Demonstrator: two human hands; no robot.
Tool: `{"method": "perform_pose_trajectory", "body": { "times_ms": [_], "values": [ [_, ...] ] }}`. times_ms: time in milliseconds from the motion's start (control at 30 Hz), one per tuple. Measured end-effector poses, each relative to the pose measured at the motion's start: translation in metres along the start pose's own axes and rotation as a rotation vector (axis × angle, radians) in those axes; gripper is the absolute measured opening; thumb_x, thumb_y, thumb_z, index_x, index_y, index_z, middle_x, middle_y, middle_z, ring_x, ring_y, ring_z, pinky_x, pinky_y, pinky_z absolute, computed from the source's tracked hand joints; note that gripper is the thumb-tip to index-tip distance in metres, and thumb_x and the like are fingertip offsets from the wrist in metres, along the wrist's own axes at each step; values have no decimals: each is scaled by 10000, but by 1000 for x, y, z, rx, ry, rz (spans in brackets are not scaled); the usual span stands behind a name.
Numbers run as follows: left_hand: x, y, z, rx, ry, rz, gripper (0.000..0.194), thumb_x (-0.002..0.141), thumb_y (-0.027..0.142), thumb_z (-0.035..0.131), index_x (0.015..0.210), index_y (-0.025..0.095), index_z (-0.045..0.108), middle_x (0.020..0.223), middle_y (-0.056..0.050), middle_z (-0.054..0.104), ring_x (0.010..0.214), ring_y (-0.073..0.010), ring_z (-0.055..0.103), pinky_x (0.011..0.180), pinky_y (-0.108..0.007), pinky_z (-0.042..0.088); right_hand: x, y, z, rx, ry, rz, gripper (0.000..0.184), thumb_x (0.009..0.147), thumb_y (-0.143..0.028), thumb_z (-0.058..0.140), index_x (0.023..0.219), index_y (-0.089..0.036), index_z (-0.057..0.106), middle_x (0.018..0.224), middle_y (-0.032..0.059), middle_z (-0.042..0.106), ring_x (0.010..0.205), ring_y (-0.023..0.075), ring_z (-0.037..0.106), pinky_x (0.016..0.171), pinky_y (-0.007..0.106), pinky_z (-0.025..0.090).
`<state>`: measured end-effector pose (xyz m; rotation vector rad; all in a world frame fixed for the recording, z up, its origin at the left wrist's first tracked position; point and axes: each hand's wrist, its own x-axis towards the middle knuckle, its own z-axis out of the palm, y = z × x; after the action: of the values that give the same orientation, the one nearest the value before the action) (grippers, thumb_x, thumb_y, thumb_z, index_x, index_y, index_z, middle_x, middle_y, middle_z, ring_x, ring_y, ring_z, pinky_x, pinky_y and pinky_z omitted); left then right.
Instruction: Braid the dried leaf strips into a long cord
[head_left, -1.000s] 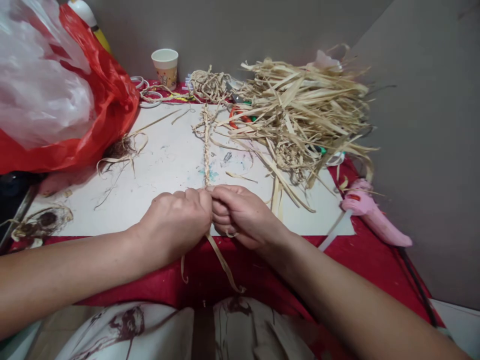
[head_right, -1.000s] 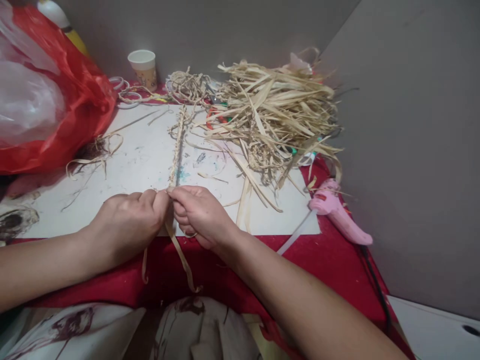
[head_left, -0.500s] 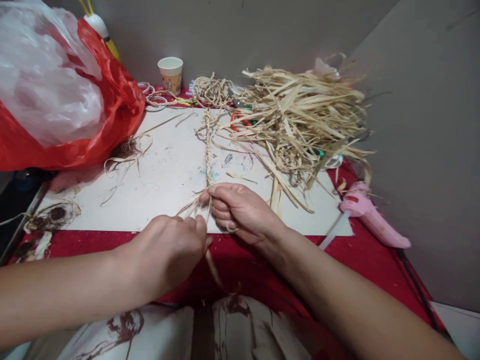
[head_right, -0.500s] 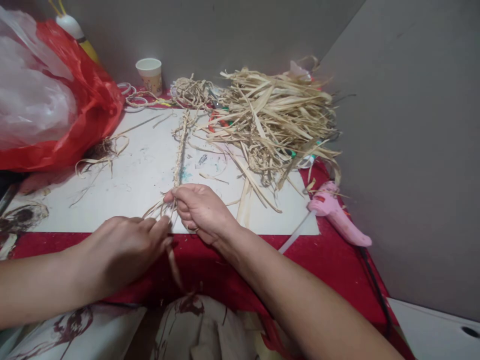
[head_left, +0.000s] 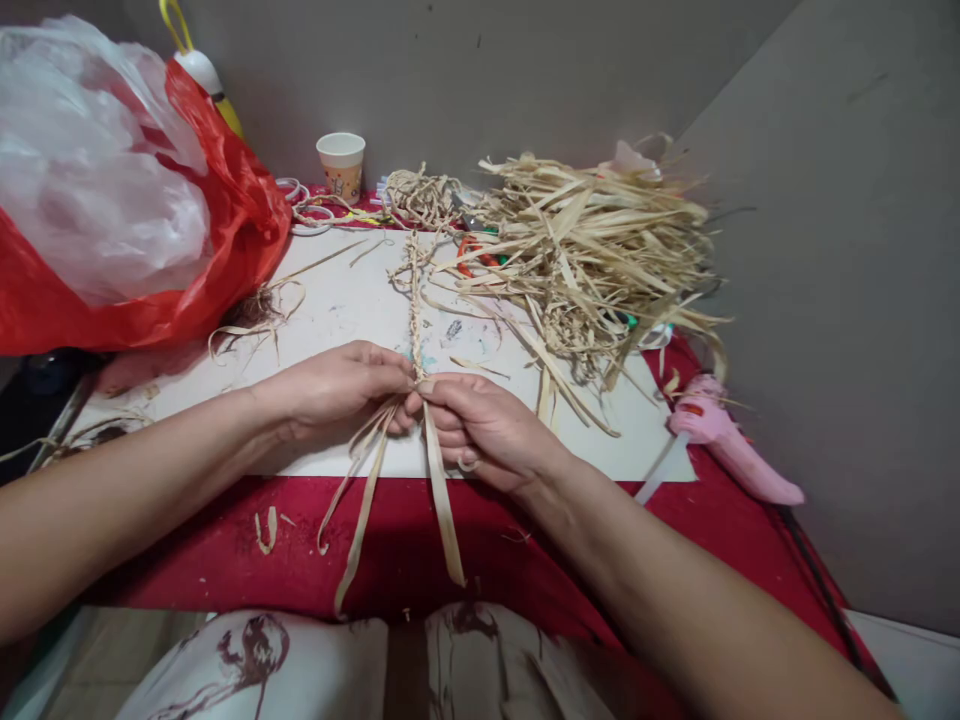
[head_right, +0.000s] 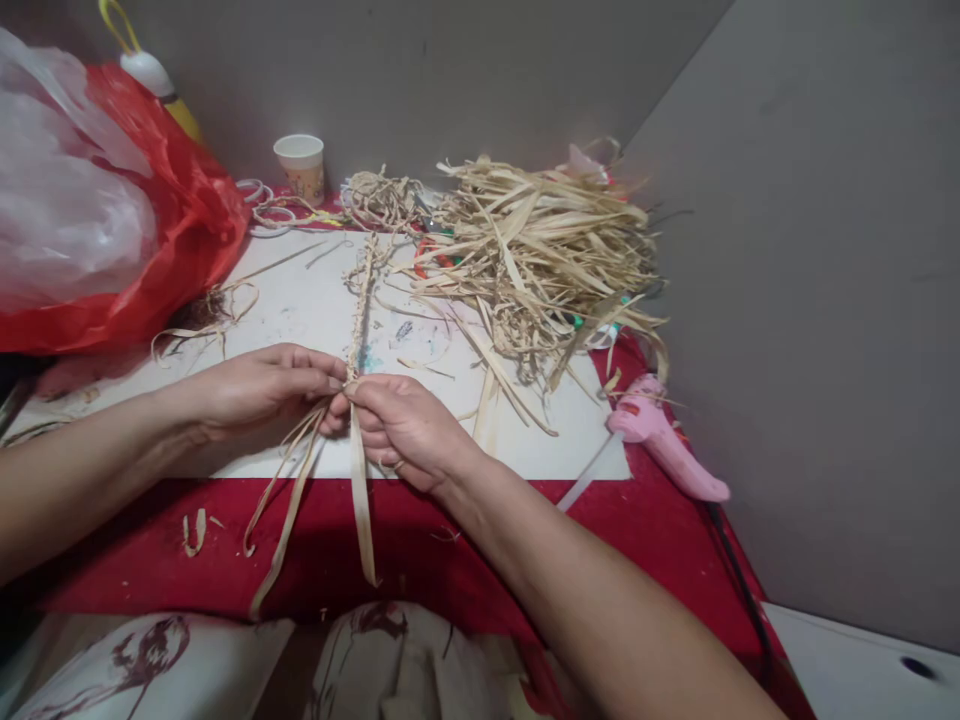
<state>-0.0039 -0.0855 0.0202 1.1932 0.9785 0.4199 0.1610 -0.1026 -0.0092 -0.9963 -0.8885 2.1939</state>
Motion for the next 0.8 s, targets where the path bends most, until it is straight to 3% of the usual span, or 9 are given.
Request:
{"method": "perform_pose_trajectory", "body": {
  "times_ms": [67,167,267,367,467,533,667,800],
  "values": [
    [2,-4,3,-55,-2,-50,175,782,216,485,660,128,574,524,21,472,418,-51,364,417,-178,293,0,0,-1,-17,-12,11,173,789,-266,556,679,-133,551,436,-117,203,362,16,94,307,123,113],
    [0,-3,1,30,25,-65,200,794,224,489,651,125,587,453,61,357,379,-38,233,372,-179,157,1,-1,-2,-53,-30,33,174,795,-278,553,691,-139,547,439,-119,195,365,18,87,314,128,99],
    [0,0,-3,142,37,-17,194,787,209,505,648,118,605,459,57,401,402,-37,274,395,-164,200,1,0,-2,-99,-27,34,188,809,-294,544,689,-152,525,432,-120,204,365,23,82,322,141,82],
    [3,-1,-9,227,11,17,186,784,228,510,689,121,629,578,18,555,475,-50,402,459,-157,301,1,1,-3,-169,-8,13,206,826,-315,526,689,-162,514,417,-120,206,359,31,90,330,153,88],
    [7,-3,-13,242,-7,31,195,786,240,507,695,123,634,668,-9,609,543,-65,468,518,-166,355,1,1,-4,-301,35,-44,214,839,-326,499,698,-167,530,387,-113,226,341,44,132,340,171,118],
    [8,-3,-14,198,-33,6,215,792,254,507,676,122,630,603,3,561,487,-55,421,469,-165,318,0,0,-5,-437,57,-101,215,847,-313,476,713,-164,553,387,-102,261,342,51,172,359,182,146],
    [9,-4,-15,106,-104,-85,265,825,309,504,697,121,640,427,69,340,345,-39,197,345,-196,124,0,-2,-6,-727,90,-235,224,851,-271,453,719,-149,586,518,-52,423,465,67,338,469,185,277],
    [9,-6,-10,16,-70,-128,232,806,286,541,647,133,612,383,78,322,317,-34,178,326,-196,99,-1,-1,-3,-880,104,-327,223,867,-236,421,721,-141,561,701,-3,540,677,105,468,641,208,355]
  ]
}}
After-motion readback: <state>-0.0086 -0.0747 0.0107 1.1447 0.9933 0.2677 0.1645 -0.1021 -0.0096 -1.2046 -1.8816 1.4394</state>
